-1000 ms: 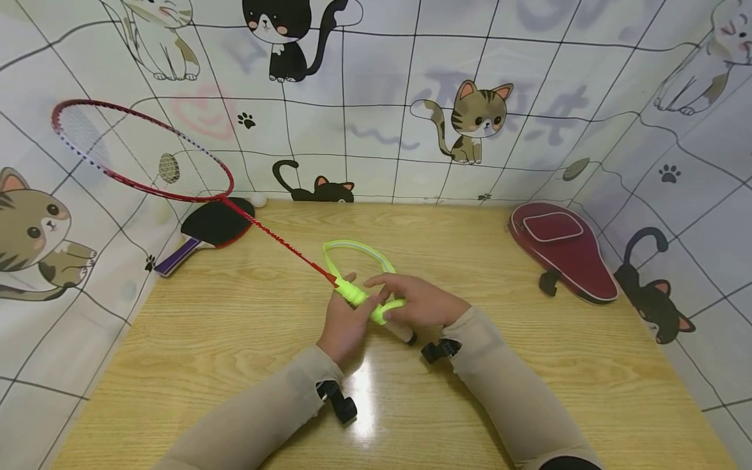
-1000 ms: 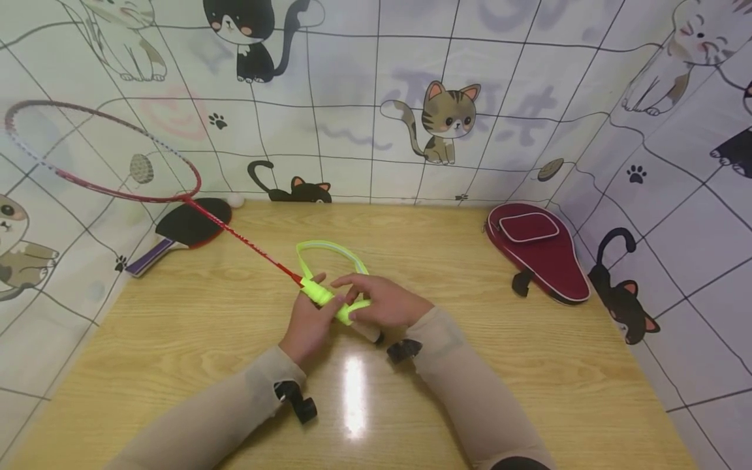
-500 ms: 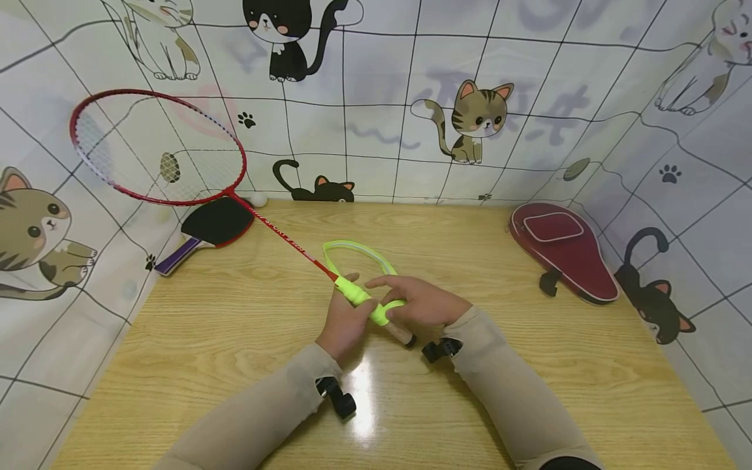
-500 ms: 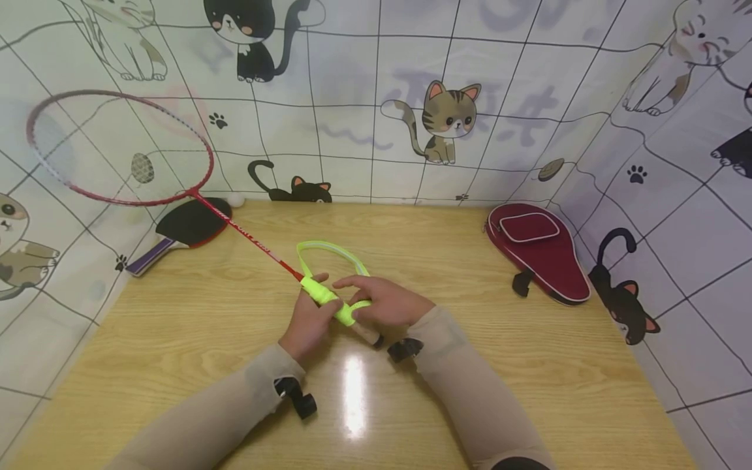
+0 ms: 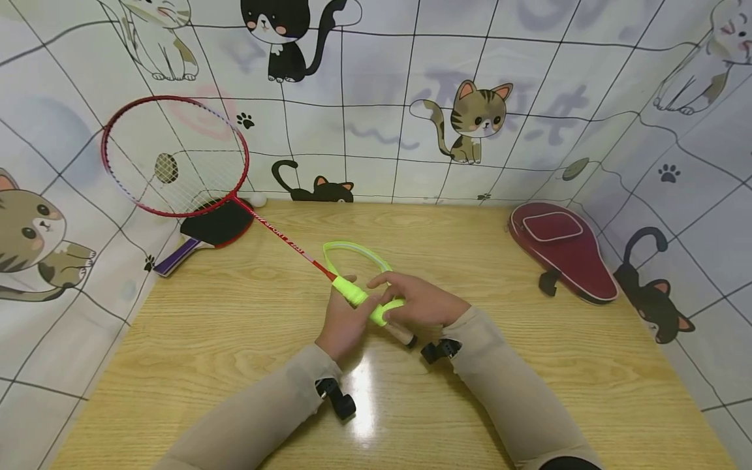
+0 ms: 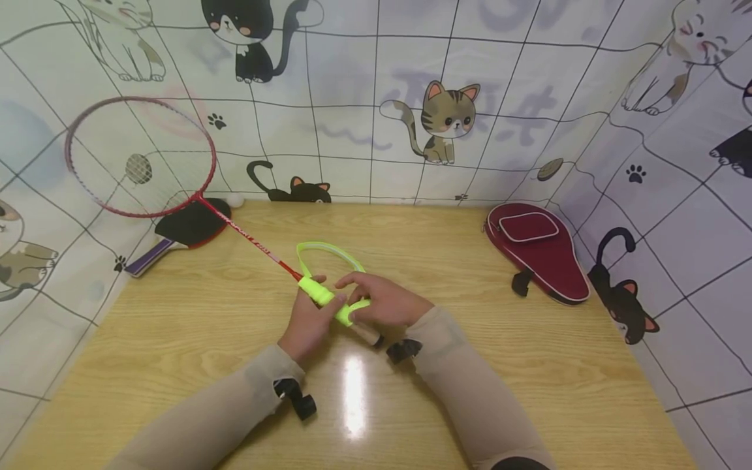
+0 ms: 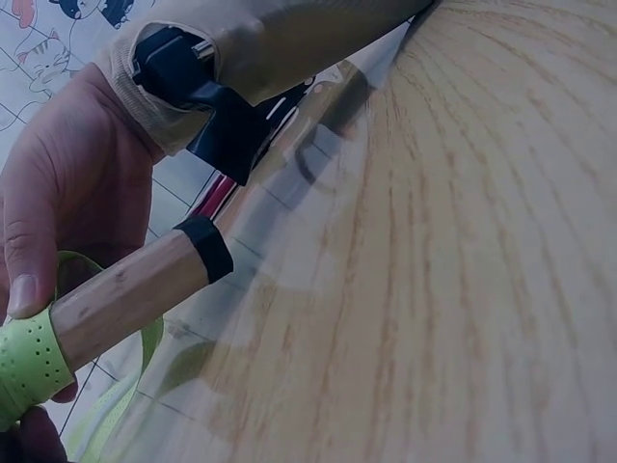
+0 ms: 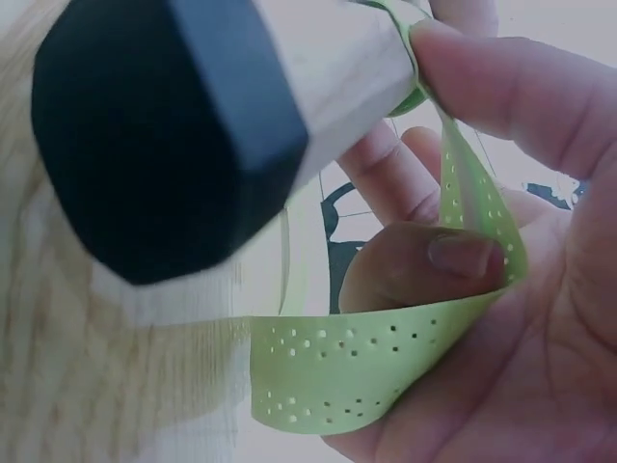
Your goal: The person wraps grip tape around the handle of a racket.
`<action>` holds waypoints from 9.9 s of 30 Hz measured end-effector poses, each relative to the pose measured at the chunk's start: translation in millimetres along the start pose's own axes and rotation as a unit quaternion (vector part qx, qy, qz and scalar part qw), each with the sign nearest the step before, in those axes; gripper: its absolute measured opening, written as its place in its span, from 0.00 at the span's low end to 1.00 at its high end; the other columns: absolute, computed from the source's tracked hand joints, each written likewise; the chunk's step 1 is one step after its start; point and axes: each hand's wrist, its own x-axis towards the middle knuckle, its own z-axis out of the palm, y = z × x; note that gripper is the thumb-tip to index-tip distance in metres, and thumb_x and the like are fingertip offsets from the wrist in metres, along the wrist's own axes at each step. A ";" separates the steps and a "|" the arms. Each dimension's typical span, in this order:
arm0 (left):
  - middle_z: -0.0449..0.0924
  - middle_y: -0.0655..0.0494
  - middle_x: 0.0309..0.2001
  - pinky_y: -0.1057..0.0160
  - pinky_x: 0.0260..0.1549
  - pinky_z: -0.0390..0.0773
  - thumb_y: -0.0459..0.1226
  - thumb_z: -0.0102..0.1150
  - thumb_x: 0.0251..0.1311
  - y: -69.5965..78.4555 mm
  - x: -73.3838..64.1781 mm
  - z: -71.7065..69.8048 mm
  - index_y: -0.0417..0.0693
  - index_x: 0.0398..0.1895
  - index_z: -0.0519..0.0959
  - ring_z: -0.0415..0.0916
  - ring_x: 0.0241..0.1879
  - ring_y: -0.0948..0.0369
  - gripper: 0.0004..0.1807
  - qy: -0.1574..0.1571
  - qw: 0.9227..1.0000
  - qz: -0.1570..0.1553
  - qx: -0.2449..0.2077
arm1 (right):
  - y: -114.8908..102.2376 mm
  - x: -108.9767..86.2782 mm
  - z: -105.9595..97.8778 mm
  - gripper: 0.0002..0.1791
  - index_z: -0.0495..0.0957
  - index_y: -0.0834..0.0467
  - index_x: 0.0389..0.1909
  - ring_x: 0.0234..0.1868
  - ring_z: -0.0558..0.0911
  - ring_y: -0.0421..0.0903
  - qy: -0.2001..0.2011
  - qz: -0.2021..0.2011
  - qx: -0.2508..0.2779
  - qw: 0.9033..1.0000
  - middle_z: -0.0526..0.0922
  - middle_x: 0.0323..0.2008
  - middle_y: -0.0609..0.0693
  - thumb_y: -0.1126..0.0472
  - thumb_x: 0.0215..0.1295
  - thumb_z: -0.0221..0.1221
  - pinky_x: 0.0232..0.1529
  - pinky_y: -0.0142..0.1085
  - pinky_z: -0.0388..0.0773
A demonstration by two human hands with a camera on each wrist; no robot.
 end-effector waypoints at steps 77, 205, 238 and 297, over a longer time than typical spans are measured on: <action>0.74 0.47 0.43 0.67 0.37 0.76 0.38 0.66 0.68 4.0 2.2 -4.0 0.39 0.71 0.59 0.73 0.35 0.61 0.35 -0.026 1.000 0.001 0.018 | 0.8 3.2 4.6 0.37 0.68 0.40 0.76 0.55 0.82 0.46 -0.041 -0.008 -0.004 0.999 0.84 0.52 0.47 0.64 0.68 0.66 0.59 0.48 0.77; 0.76 0.52 0.39 0.69 0.39 0.76 0.34 0.65 0.67 4.3 6.3 -4.0 0.36 0.72 0.58 0.74 0.36 0.63 0.36 -0.043 0.999 0.010 -0.017 | 2.2 -3.6 -3.9 0.35 0.68 0.49 0.75 0.62 0.79 0.50 -0.057 -0.022 -0.008 0.998 0.82 0.57 0.52 0.67 0.68 0.62 0.62 0.49 0.76; 0.75 0.49 0.43 0.69 0.38 0.78 0.33 0.66 0.66 2.8 6.4 -3.7 0.33 0.60 0.63 0.76 0.40 0.62 0.26 -0.036 0.999 0.036 -0.018 | 6.3 3.8 1.2 0.33 0.70 0.46 0.70 0.54 0.81 0.47 -0.024 -0.040 -0.013 0.999 0.84 0.49 0.48 0.66 0.65 0.66 0.56 0.45 0.78; 0.72 0.42 0.55 0.70 0.44 0.80 0.28 0.64 0.61 7.3 4.5 -6.3 0.30 0.67 0.58 0.76 0.48 0.58 0.35 -0.046 0.998 0.025 -0.024 | 4.1 0.7 -2.4 0.34 0.69 0.46 0.72 0.58 0.83 0.48 -0.014 -0.002 0.032 0.999 0.86 0.53 0.51 0.70 0.67 0.62 0.60 0.50 0.80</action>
